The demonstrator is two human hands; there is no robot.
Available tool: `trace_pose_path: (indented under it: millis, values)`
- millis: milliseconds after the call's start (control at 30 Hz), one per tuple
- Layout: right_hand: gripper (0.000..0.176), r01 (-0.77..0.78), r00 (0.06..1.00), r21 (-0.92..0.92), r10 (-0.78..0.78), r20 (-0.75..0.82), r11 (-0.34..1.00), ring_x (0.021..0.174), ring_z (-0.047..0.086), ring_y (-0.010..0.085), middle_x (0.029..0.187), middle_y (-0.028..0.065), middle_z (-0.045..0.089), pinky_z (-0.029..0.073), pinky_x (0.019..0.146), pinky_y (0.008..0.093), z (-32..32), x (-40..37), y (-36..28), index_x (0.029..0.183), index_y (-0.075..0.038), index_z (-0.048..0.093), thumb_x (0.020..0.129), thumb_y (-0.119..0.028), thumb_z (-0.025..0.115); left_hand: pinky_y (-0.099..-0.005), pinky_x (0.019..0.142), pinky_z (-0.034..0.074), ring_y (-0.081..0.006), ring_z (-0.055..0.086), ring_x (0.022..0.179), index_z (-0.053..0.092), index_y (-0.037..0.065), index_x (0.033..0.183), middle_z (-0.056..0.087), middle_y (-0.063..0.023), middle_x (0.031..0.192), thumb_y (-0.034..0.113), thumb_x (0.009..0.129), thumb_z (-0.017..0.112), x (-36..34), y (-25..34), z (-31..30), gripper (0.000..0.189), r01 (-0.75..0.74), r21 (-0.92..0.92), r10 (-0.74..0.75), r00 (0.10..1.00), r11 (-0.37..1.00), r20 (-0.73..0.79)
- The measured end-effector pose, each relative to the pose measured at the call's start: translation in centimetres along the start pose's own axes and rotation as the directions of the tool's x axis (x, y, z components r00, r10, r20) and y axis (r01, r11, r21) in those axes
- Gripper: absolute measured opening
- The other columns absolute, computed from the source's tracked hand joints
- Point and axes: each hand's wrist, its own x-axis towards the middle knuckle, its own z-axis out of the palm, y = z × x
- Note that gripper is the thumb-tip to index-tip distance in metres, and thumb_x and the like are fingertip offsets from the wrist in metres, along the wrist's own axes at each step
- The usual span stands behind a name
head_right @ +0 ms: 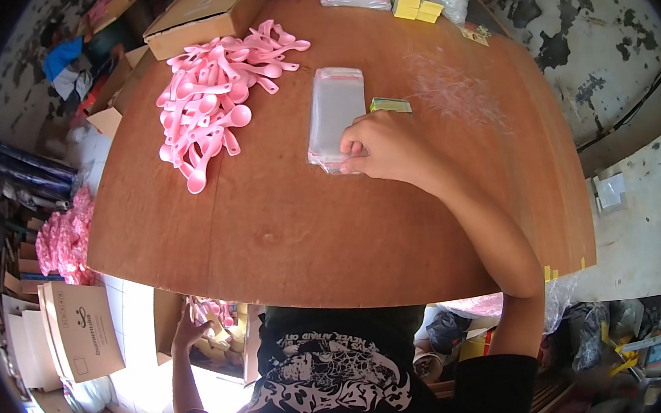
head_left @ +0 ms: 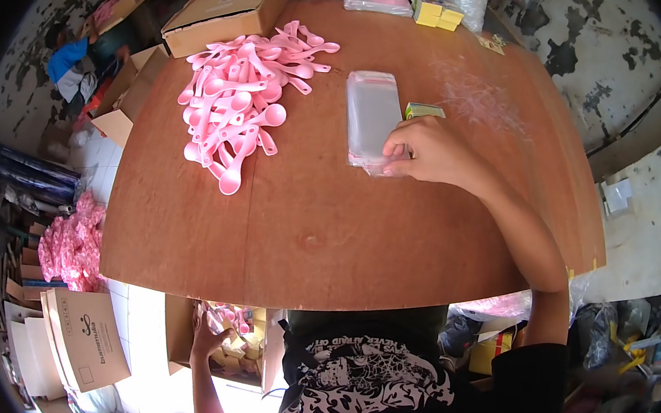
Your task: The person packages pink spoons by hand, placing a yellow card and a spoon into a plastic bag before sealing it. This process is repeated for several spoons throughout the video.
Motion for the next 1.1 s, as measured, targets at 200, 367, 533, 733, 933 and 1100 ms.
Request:
trace_pose_path:
  millis: [200,367,533,733,933,1100]
  values:
    - [0.011,-0.107,0.993,0.026,0.106,0.050,0.994,0.069,0.064,0.0211,0.078,0.0084,0.069,0.049,0.063,0.0332,0.9,0.7,1.4,0.082,-0.004,0.072,0.074,-0.011,0.074,-0.0395,0.095,0.046,-0.0328,0.060,0.111,0.049,0.004,0.133,0.061,-0.0191,0.123,0.039,0.093,0.060,-2.5,17.1,-2.3,0.055,-0.251,0.228,0.042,0.753,0.941,0.656]
    - [0.008,-0.026,1.000,0.053,0.027,-0.016,0.998,0.074,0.065,0.0249,0.081,0.0098,0.070,0.050,0.068,0.0362,0.2,0.6,1.4,0.082,-0.006,0.072,0.077,-0.012,0.068,-0.0363,0.083,0.051,-0.0289,0.066,0.100,0.053,0.007,0.128,0.067,-0.0143,0.111,0.033,0.097,0.055,-6.2,31.3,-5.6,0.041,-0.534,-0.215,0.442,0.342,0.817,0.830]
    - [0.008,0.026,0.996,0.014,-0.025,-0.087,1.000,0.080,0.063,0.0295,0.085,0.0112,0.069,0.049,0.072,0.0395,0.2,0.5,1.3,0.082,-0.004,0.071,0.080,-0.008,0.065,-0.0344,0.069,0.054,-0.0246,0.069,0.082,0.063,0.006,0.118,0.070,-0.0091,0.100,0.018,0.089,0.067,-6.7,39.9,-9.6,0.031,-0.734,-0.450,0.719,0.075,0.509,0.691]
    - [0.006,0.170,0.974,-0.095,-0.182,-0.134,0.981,0.077,0.061,0.0320,0.081,0.0109,0.064,0.048,0.072,0.0429,-0.5,-1.0,-2.4,0.082,-0.004,0.069,0.081,-0.009,0.065,-0.0393,0.091,0.049,-0.0294,0.063,0.103,0.063,0.005,0.114,0.065,-0.0124,0.112,0.011,0.083,0.070,-2.7,46.6,-7.8,0.032,-0.864,0.103,0.865,0.499,0.492,0.054]
    - [0.007,0.157,0.988,0.265,-0.155,-0.029,0.951,0.074,0.063,0.0262,0.082,0.0111,0.065,0.049,0.067,0.0343,-2.1,-3.9,-7.7,0.086,-0.003,0.069,0.084,-0.009,0.068,-0.0353,0.077,0.054,-0.0291,0.068,0.087,0.063,0.002,0.112,0.068,-0.0132,0.100,0.009,0.083,0.069,1.4,49.1,-5.5,0.030,-0.942,-0.265,0.965,0.148,0.203,0.215]
    - [0.009,0.016,0.955,0.011,-0.012,-0.297,1.000,0.073,0.064,0.0298,0.085,0.0114,0.067,0.050,0.065,0.0375,-2.7,-4.0,-2.7,0.089,-0.003,0.070,0.082,-0.008,0.068,-0.0283,0.076,0.053,-0.0131,0.068,0.083,0.067,-0.002,0.101,0.072,-0.0080,0.089,0.008,0.086,0.070,2.1,48.2,-4.8,0.019,-0.696,-0.523,0.868,0.437,0.492,0.236]
